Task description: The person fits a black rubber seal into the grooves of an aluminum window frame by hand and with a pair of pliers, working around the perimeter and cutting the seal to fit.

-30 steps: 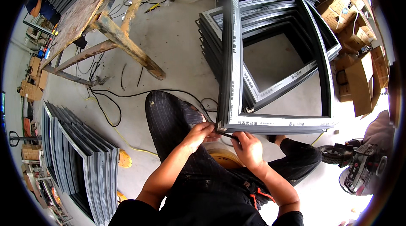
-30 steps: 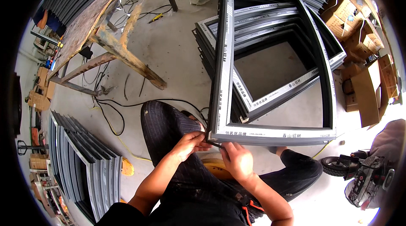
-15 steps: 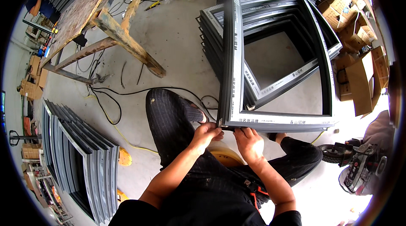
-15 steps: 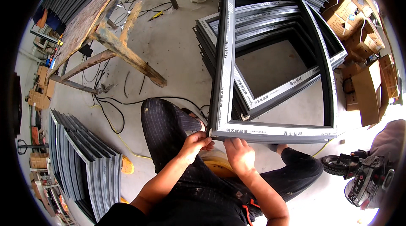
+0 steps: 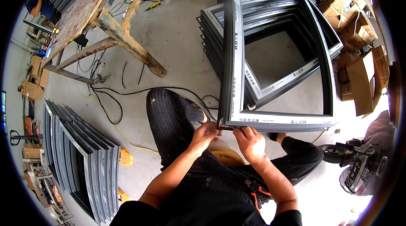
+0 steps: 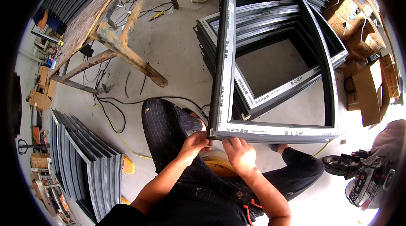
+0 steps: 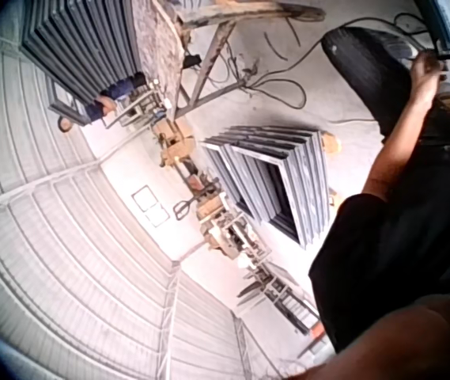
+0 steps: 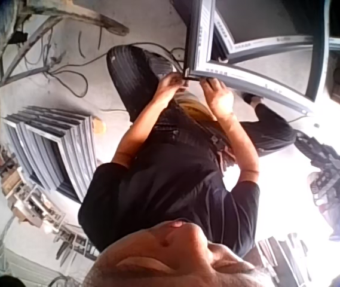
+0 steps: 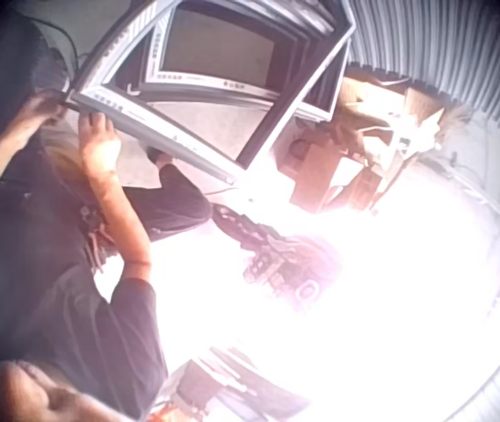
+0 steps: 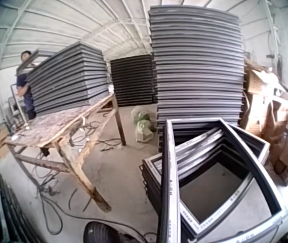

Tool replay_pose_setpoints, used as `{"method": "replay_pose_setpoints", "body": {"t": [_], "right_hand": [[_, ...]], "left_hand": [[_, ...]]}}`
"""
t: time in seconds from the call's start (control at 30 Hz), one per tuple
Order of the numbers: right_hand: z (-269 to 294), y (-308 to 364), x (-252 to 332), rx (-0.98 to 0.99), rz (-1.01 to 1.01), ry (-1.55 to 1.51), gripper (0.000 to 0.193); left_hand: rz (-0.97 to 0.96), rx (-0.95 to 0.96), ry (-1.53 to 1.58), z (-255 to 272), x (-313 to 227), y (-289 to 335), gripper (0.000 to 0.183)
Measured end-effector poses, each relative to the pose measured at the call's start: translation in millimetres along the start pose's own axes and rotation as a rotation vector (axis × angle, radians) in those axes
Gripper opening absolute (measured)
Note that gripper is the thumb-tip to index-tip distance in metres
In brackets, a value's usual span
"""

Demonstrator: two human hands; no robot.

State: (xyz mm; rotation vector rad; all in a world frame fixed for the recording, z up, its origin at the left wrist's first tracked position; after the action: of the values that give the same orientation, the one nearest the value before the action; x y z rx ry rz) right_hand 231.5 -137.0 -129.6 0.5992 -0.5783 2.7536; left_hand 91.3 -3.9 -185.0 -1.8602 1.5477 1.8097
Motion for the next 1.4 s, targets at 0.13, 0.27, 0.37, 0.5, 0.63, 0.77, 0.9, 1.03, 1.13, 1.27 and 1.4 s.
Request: {"method": "replay_pose_setpoints", "body": {"t": [0.13,0.27,0.37,0.5,0.63,0.77,0.9,1.03,1.13,1.27,1.4], "right_hand": [[-10.6,9.0,-10.7,-0.008,0.058,0.036,0.023],[-12.8,11.4,-12.8,-0.047,0.075,0.054,0.024],[-19.1,15.8,-15.6,-0.058,0.116,0.070,0.025],[-21.0,16.1,-18.5,-0.024,0.068,0.017,0.025],[-19.0,14.9,-21.6,0.006,0.076,-0.009,0.024],[-18.5,11.4,-21.7,-0.008,0.097,-0.009,0.023],[-17.8,11.6,-20.7,0.022,0.089,0.007,0.022],[-13.4,9.0,-17.4,0.025,0.081,0.021,0.019],[-13.7,7.5,-15.6,0.058,0.043,0.026,0.015],[-11.1,6.7,-13.1,0.080,0.028,0.046,0.012],[-14.0,6.6,-8.3,0.100,0.018,0.107,0.014]], "left_hand": [[-0.395,-0.268,-0.616,1.6,-17.3,-12.7,0.018],[-0.498,-0.337,-1.158,-16.7,-55.0,-21.6,0.023],[-0.517,-0.347,-1.297,-19.9,-57.6,-25.0,0.021],[-0.513,-0.340,-1.383,-22.2,-57.8,-32.3,0.016],[-0.535,-0.349,-1.377,-28.0,-62.3,-32.6,0.014],[-0.578,-0.380,-1.346,-27.0,-58.5,-35.7,0.016],[-0.498,-0.304,-1.389,-23.1,-60.9,-30.7,0.016],[-0.406,-0.151,-1.196,4.9,-30.7,-23.8,0.023],[-0.073,0.017,-0.659,8.4,-21.4,-14.9,0.026],[0.060,0.023,-0.341,-0.7,-9.9,-11.7,0.023],[0.037,-0.064,-0.310,-3.6,0.7,-10.1,0.022]]}}
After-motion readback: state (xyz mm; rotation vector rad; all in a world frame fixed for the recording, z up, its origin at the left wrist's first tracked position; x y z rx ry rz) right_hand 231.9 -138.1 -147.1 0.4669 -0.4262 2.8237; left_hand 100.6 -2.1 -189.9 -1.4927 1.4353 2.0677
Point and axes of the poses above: each hand's wrist, its own y-axis away from the middle knuckle, its own z-axis out of the back of the hand, x = y × z, the point moved 1 cm from there along -y, towards the middle knuckle, and after that the axes turned 7 degrees about -y, right-handed, at the moved point
